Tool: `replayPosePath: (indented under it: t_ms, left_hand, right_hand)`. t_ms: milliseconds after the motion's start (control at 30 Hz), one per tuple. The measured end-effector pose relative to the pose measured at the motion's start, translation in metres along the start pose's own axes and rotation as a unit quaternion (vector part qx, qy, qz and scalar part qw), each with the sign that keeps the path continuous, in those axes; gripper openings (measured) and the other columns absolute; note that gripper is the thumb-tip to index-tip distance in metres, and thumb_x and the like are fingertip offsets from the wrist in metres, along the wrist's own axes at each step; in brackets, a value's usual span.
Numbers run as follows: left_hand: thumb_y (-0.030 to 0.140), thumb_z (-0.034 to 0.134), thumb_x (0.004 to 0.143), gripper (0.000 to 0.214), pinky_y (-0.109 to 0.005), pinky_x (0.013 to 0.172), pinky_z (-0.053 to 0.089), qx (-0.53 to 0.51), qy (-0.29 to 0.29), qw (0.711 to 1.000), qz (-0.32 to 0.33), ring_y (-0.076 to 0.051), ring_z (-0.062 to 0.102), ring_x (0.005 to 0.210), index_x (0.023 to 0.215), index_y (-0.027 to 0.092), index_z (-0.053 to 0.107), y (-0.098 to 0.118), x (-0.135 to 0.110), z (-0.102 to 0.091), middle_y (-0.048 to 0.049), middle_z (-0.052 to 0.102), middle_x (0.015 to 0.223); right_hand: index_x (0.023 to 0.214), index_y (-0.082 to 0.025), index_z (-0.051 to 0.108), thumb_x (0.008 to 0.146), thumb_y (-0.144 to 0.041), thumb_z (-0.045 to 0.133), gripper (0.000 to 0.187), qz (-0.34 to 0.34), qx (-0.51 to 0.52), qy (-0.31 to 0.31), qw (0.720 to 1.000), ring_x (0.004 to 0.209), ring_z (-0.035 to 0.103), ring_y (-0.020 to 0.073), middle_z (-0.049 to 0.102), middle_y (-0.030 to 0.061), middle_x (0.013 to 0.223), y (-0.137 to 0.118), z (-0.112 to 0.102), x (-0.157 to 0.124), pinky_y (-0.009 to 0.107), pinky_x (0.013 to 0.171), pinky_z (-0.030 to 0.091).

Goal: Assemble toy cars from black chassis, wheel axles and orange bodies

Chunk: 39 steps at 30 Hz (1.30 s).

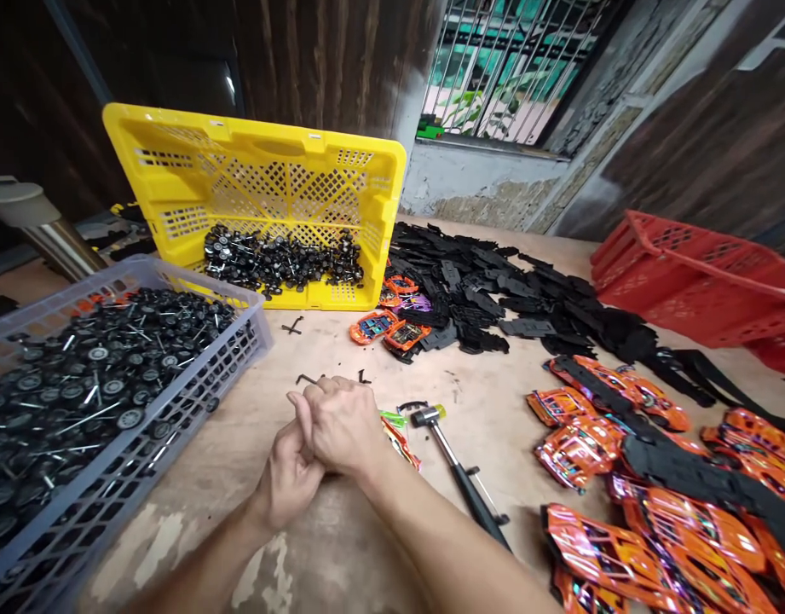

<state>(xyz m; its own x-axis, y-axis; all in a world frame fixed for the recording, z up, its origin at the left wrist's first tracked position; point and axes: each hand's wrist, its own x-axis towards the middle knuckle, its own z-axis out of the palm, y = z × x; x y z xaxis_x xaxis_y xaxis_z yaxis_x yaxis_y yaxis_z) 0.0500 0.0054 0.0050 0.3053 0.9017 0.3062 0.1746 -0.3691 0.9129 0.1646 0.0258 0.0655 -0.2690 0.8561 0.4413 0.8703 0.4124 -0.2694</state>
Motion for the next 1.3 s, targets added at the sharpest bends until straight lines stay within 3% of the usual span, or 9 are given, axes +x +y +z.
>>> replayPosePath:
  t_ms: [133, 333, 600, 800, 867, 1000, 1067, 1200, 1300]
  left_hand:
    - [0.02, 0.056, 0.082, 0.014, -0.028, 0.075, 0.051, -0.072, -0.026, 0.996, -0.041, -0.02, 0.064, 0.083, 0.095, 0.017, 0.061, 0.002, 0.005, -0.001, -0.0056, 0.066, 0.088]
    - [0.023, 0.057, 0.088, 0.022, -0.029, 0.09, 0.049, -0.153, -0.063, 0.985, -0.056, -0.019, 0.062, 0.097, 0.109, 0.017, 0.058, 0.009, 0.008, 0.0, -0.007, 0.065, 0.104]
    - [0.011, 0.048, 0.088, 0.022, -0.03, 0.088, 0.048, -0.013, -0.049, 0.997, 0.066, -0.019, 0.061, 0.095, 0.108, 0.019, 0.055, 0.012, 0.0, 0.003, -0.0071, 0.061, 0.097]
    - [0.012, 0.057, 0.084, 0.022, -0.03, 0.087, 0.049, -0.031, -0.041, 0.998, 0.031, -0.018, 0.061, 0.095, 0.105, 0.019, 0.057, 0.009, 0.004, 0.002, -0.0056, 0.063, 0.099]
    - [0.012, 0.059, 0.082, 0.019, -0.029, 0.083, 0.049, -0.022, -0.057, 0.998, 0.02, -0.018, 0.062, 0.09, 0.1, 0.019, 0.058, 0.012, 0.005, -0.001, -0.0043, 0.064, 0.095]
    - [0.01, 0.058, 0.08, 0.012, -0.029, 0.074, 0.047, 0.036, -0.067, 0.996, 0.053, -0.018, 0.059, 0.08, 0.088, 0.018, 0.057, 0.019, 0.001, 0.0, -0.0041, 0.062, 0.084]
    - [0.006, 0.053, 0.078, 0.015, -0.031, 0.073, 0.046, 0.054, -0.06, 0.993, 0.086, -0.02, 0.058, 0.079, 0.088, 0.018, 0.055, 0.021, -0.002, 0.007, -0.0057, 0.061, 0.083]
    - [0.003, 0.05, 0.073, 0.018, -0.032, 0.07, 0.045, 0.096, -0.062, 0.988, 0.102, -0.021, 0.057, 0.075, 0.085, 0.017, 0.054, 0.027, -0.001, 0.015, -0.0063, 0.059, 0.079]
    - [0.007, 0.054, 0.076, 0.015, -0.031, 0.074, 0.046, 0.113, -0.098, 0.986, 0.071, -0.02, 0.059, 0.081, 0.087, 0.017, 0.056, 0.036, 0.002, 0.002, -0.0056, 0.061, 0.084]
  right_hand:
    - [0.061, -0.02, 0.051, 0.099, -0.038, 0.033, 0.046, 0.051, 0.111, 0.012, 0.992, 0.057, 0.049, 0.0137, 0.053, 0.0016, 0.06, 0.009, -0.001, -0.009, 0.025, 0.057, 0.034]
    - [0.062, -0.022, 0.042, 0.101, -0.046, 0.021, 0.05, 0.258, 0.305, 0.158, 0.903, 0.056, 0.048, 0.0142, 0.047, -0.0014, 0.059, 0.019, 0.008, -0.035, 0.026, 0.055, 0.035]
    - [0.057, -0.022, 0.043, 0.1, -0.044, 0.027, 0.051, 0.259, 0.265, 0.194, 0.908, 0.052, 0.045, 0.0132, 0.047, -0.0011, 0.056, 0.014, 0.022, -0.04, 0.028, 0.058, 0.035]
    - [0.054, -0.023, 0.039, 0.099, -0.053, 0.026, 0.055, 0.334, 0.387, 0.249, 0.822, 0.05, 0.044, 0.0131, 0.042, -0.0035, 0.05, 0.019, 0.031, -0.037, 0.028, 0.06, 0.041]
    - [0.059, -0.022, 0.041, 0.099, -0.052, 0.024, 0.053, 0.307, 0.379, 0.232, 0.841, 0.053, 0.046, 0.0136, 0.045, -0.0028, 0.055, 0.018, 0.023, -0.04, 0.028, 0.059, 0.039]
    - [0.064, -0.021, 0.045, 0.099, -0.042, 0.031, 0.044, 0.141, 0.202, 0.14, 0.959, 0.062, 0.046, 0.0151, 0.048, 0.0002, 0.063, 0.011, -0.003, -0.048, 0.029, 0.061, 0.034]
    - [0.059, -0.021, 0.041, 0.098, -0.034, 0.036, 0.041, 0.082, 0.119, 0.115, 0.983, 0.057, 0.041, 0.0141, 0.043, -0.001, 0.059, 0.008, -0.011, -0.048, 0.03, 0.06, 0.03]
    - [0.056, -0.022, 0.038, 0.096, -0.029, 0.04, 0.04, 0.114, 0.142, 0.156, 0.971, 0.052, 0.037, 0.0125, 0.038, -0.0029, 0.054, 0.009, -0.008, -0.044, 0.03, 0.058, 0.029]
    - [0.057, -0.023, 0.036, 0.1, -0.032, 0.029, 0.045, 0.191, 0.191, 0.216, 0.938, 0.05, 0.04, 0.0123, 0.04, -0.0029, 0.053, 0.01, 0.002, -0.049, 0.028, 0.055, 0.032]
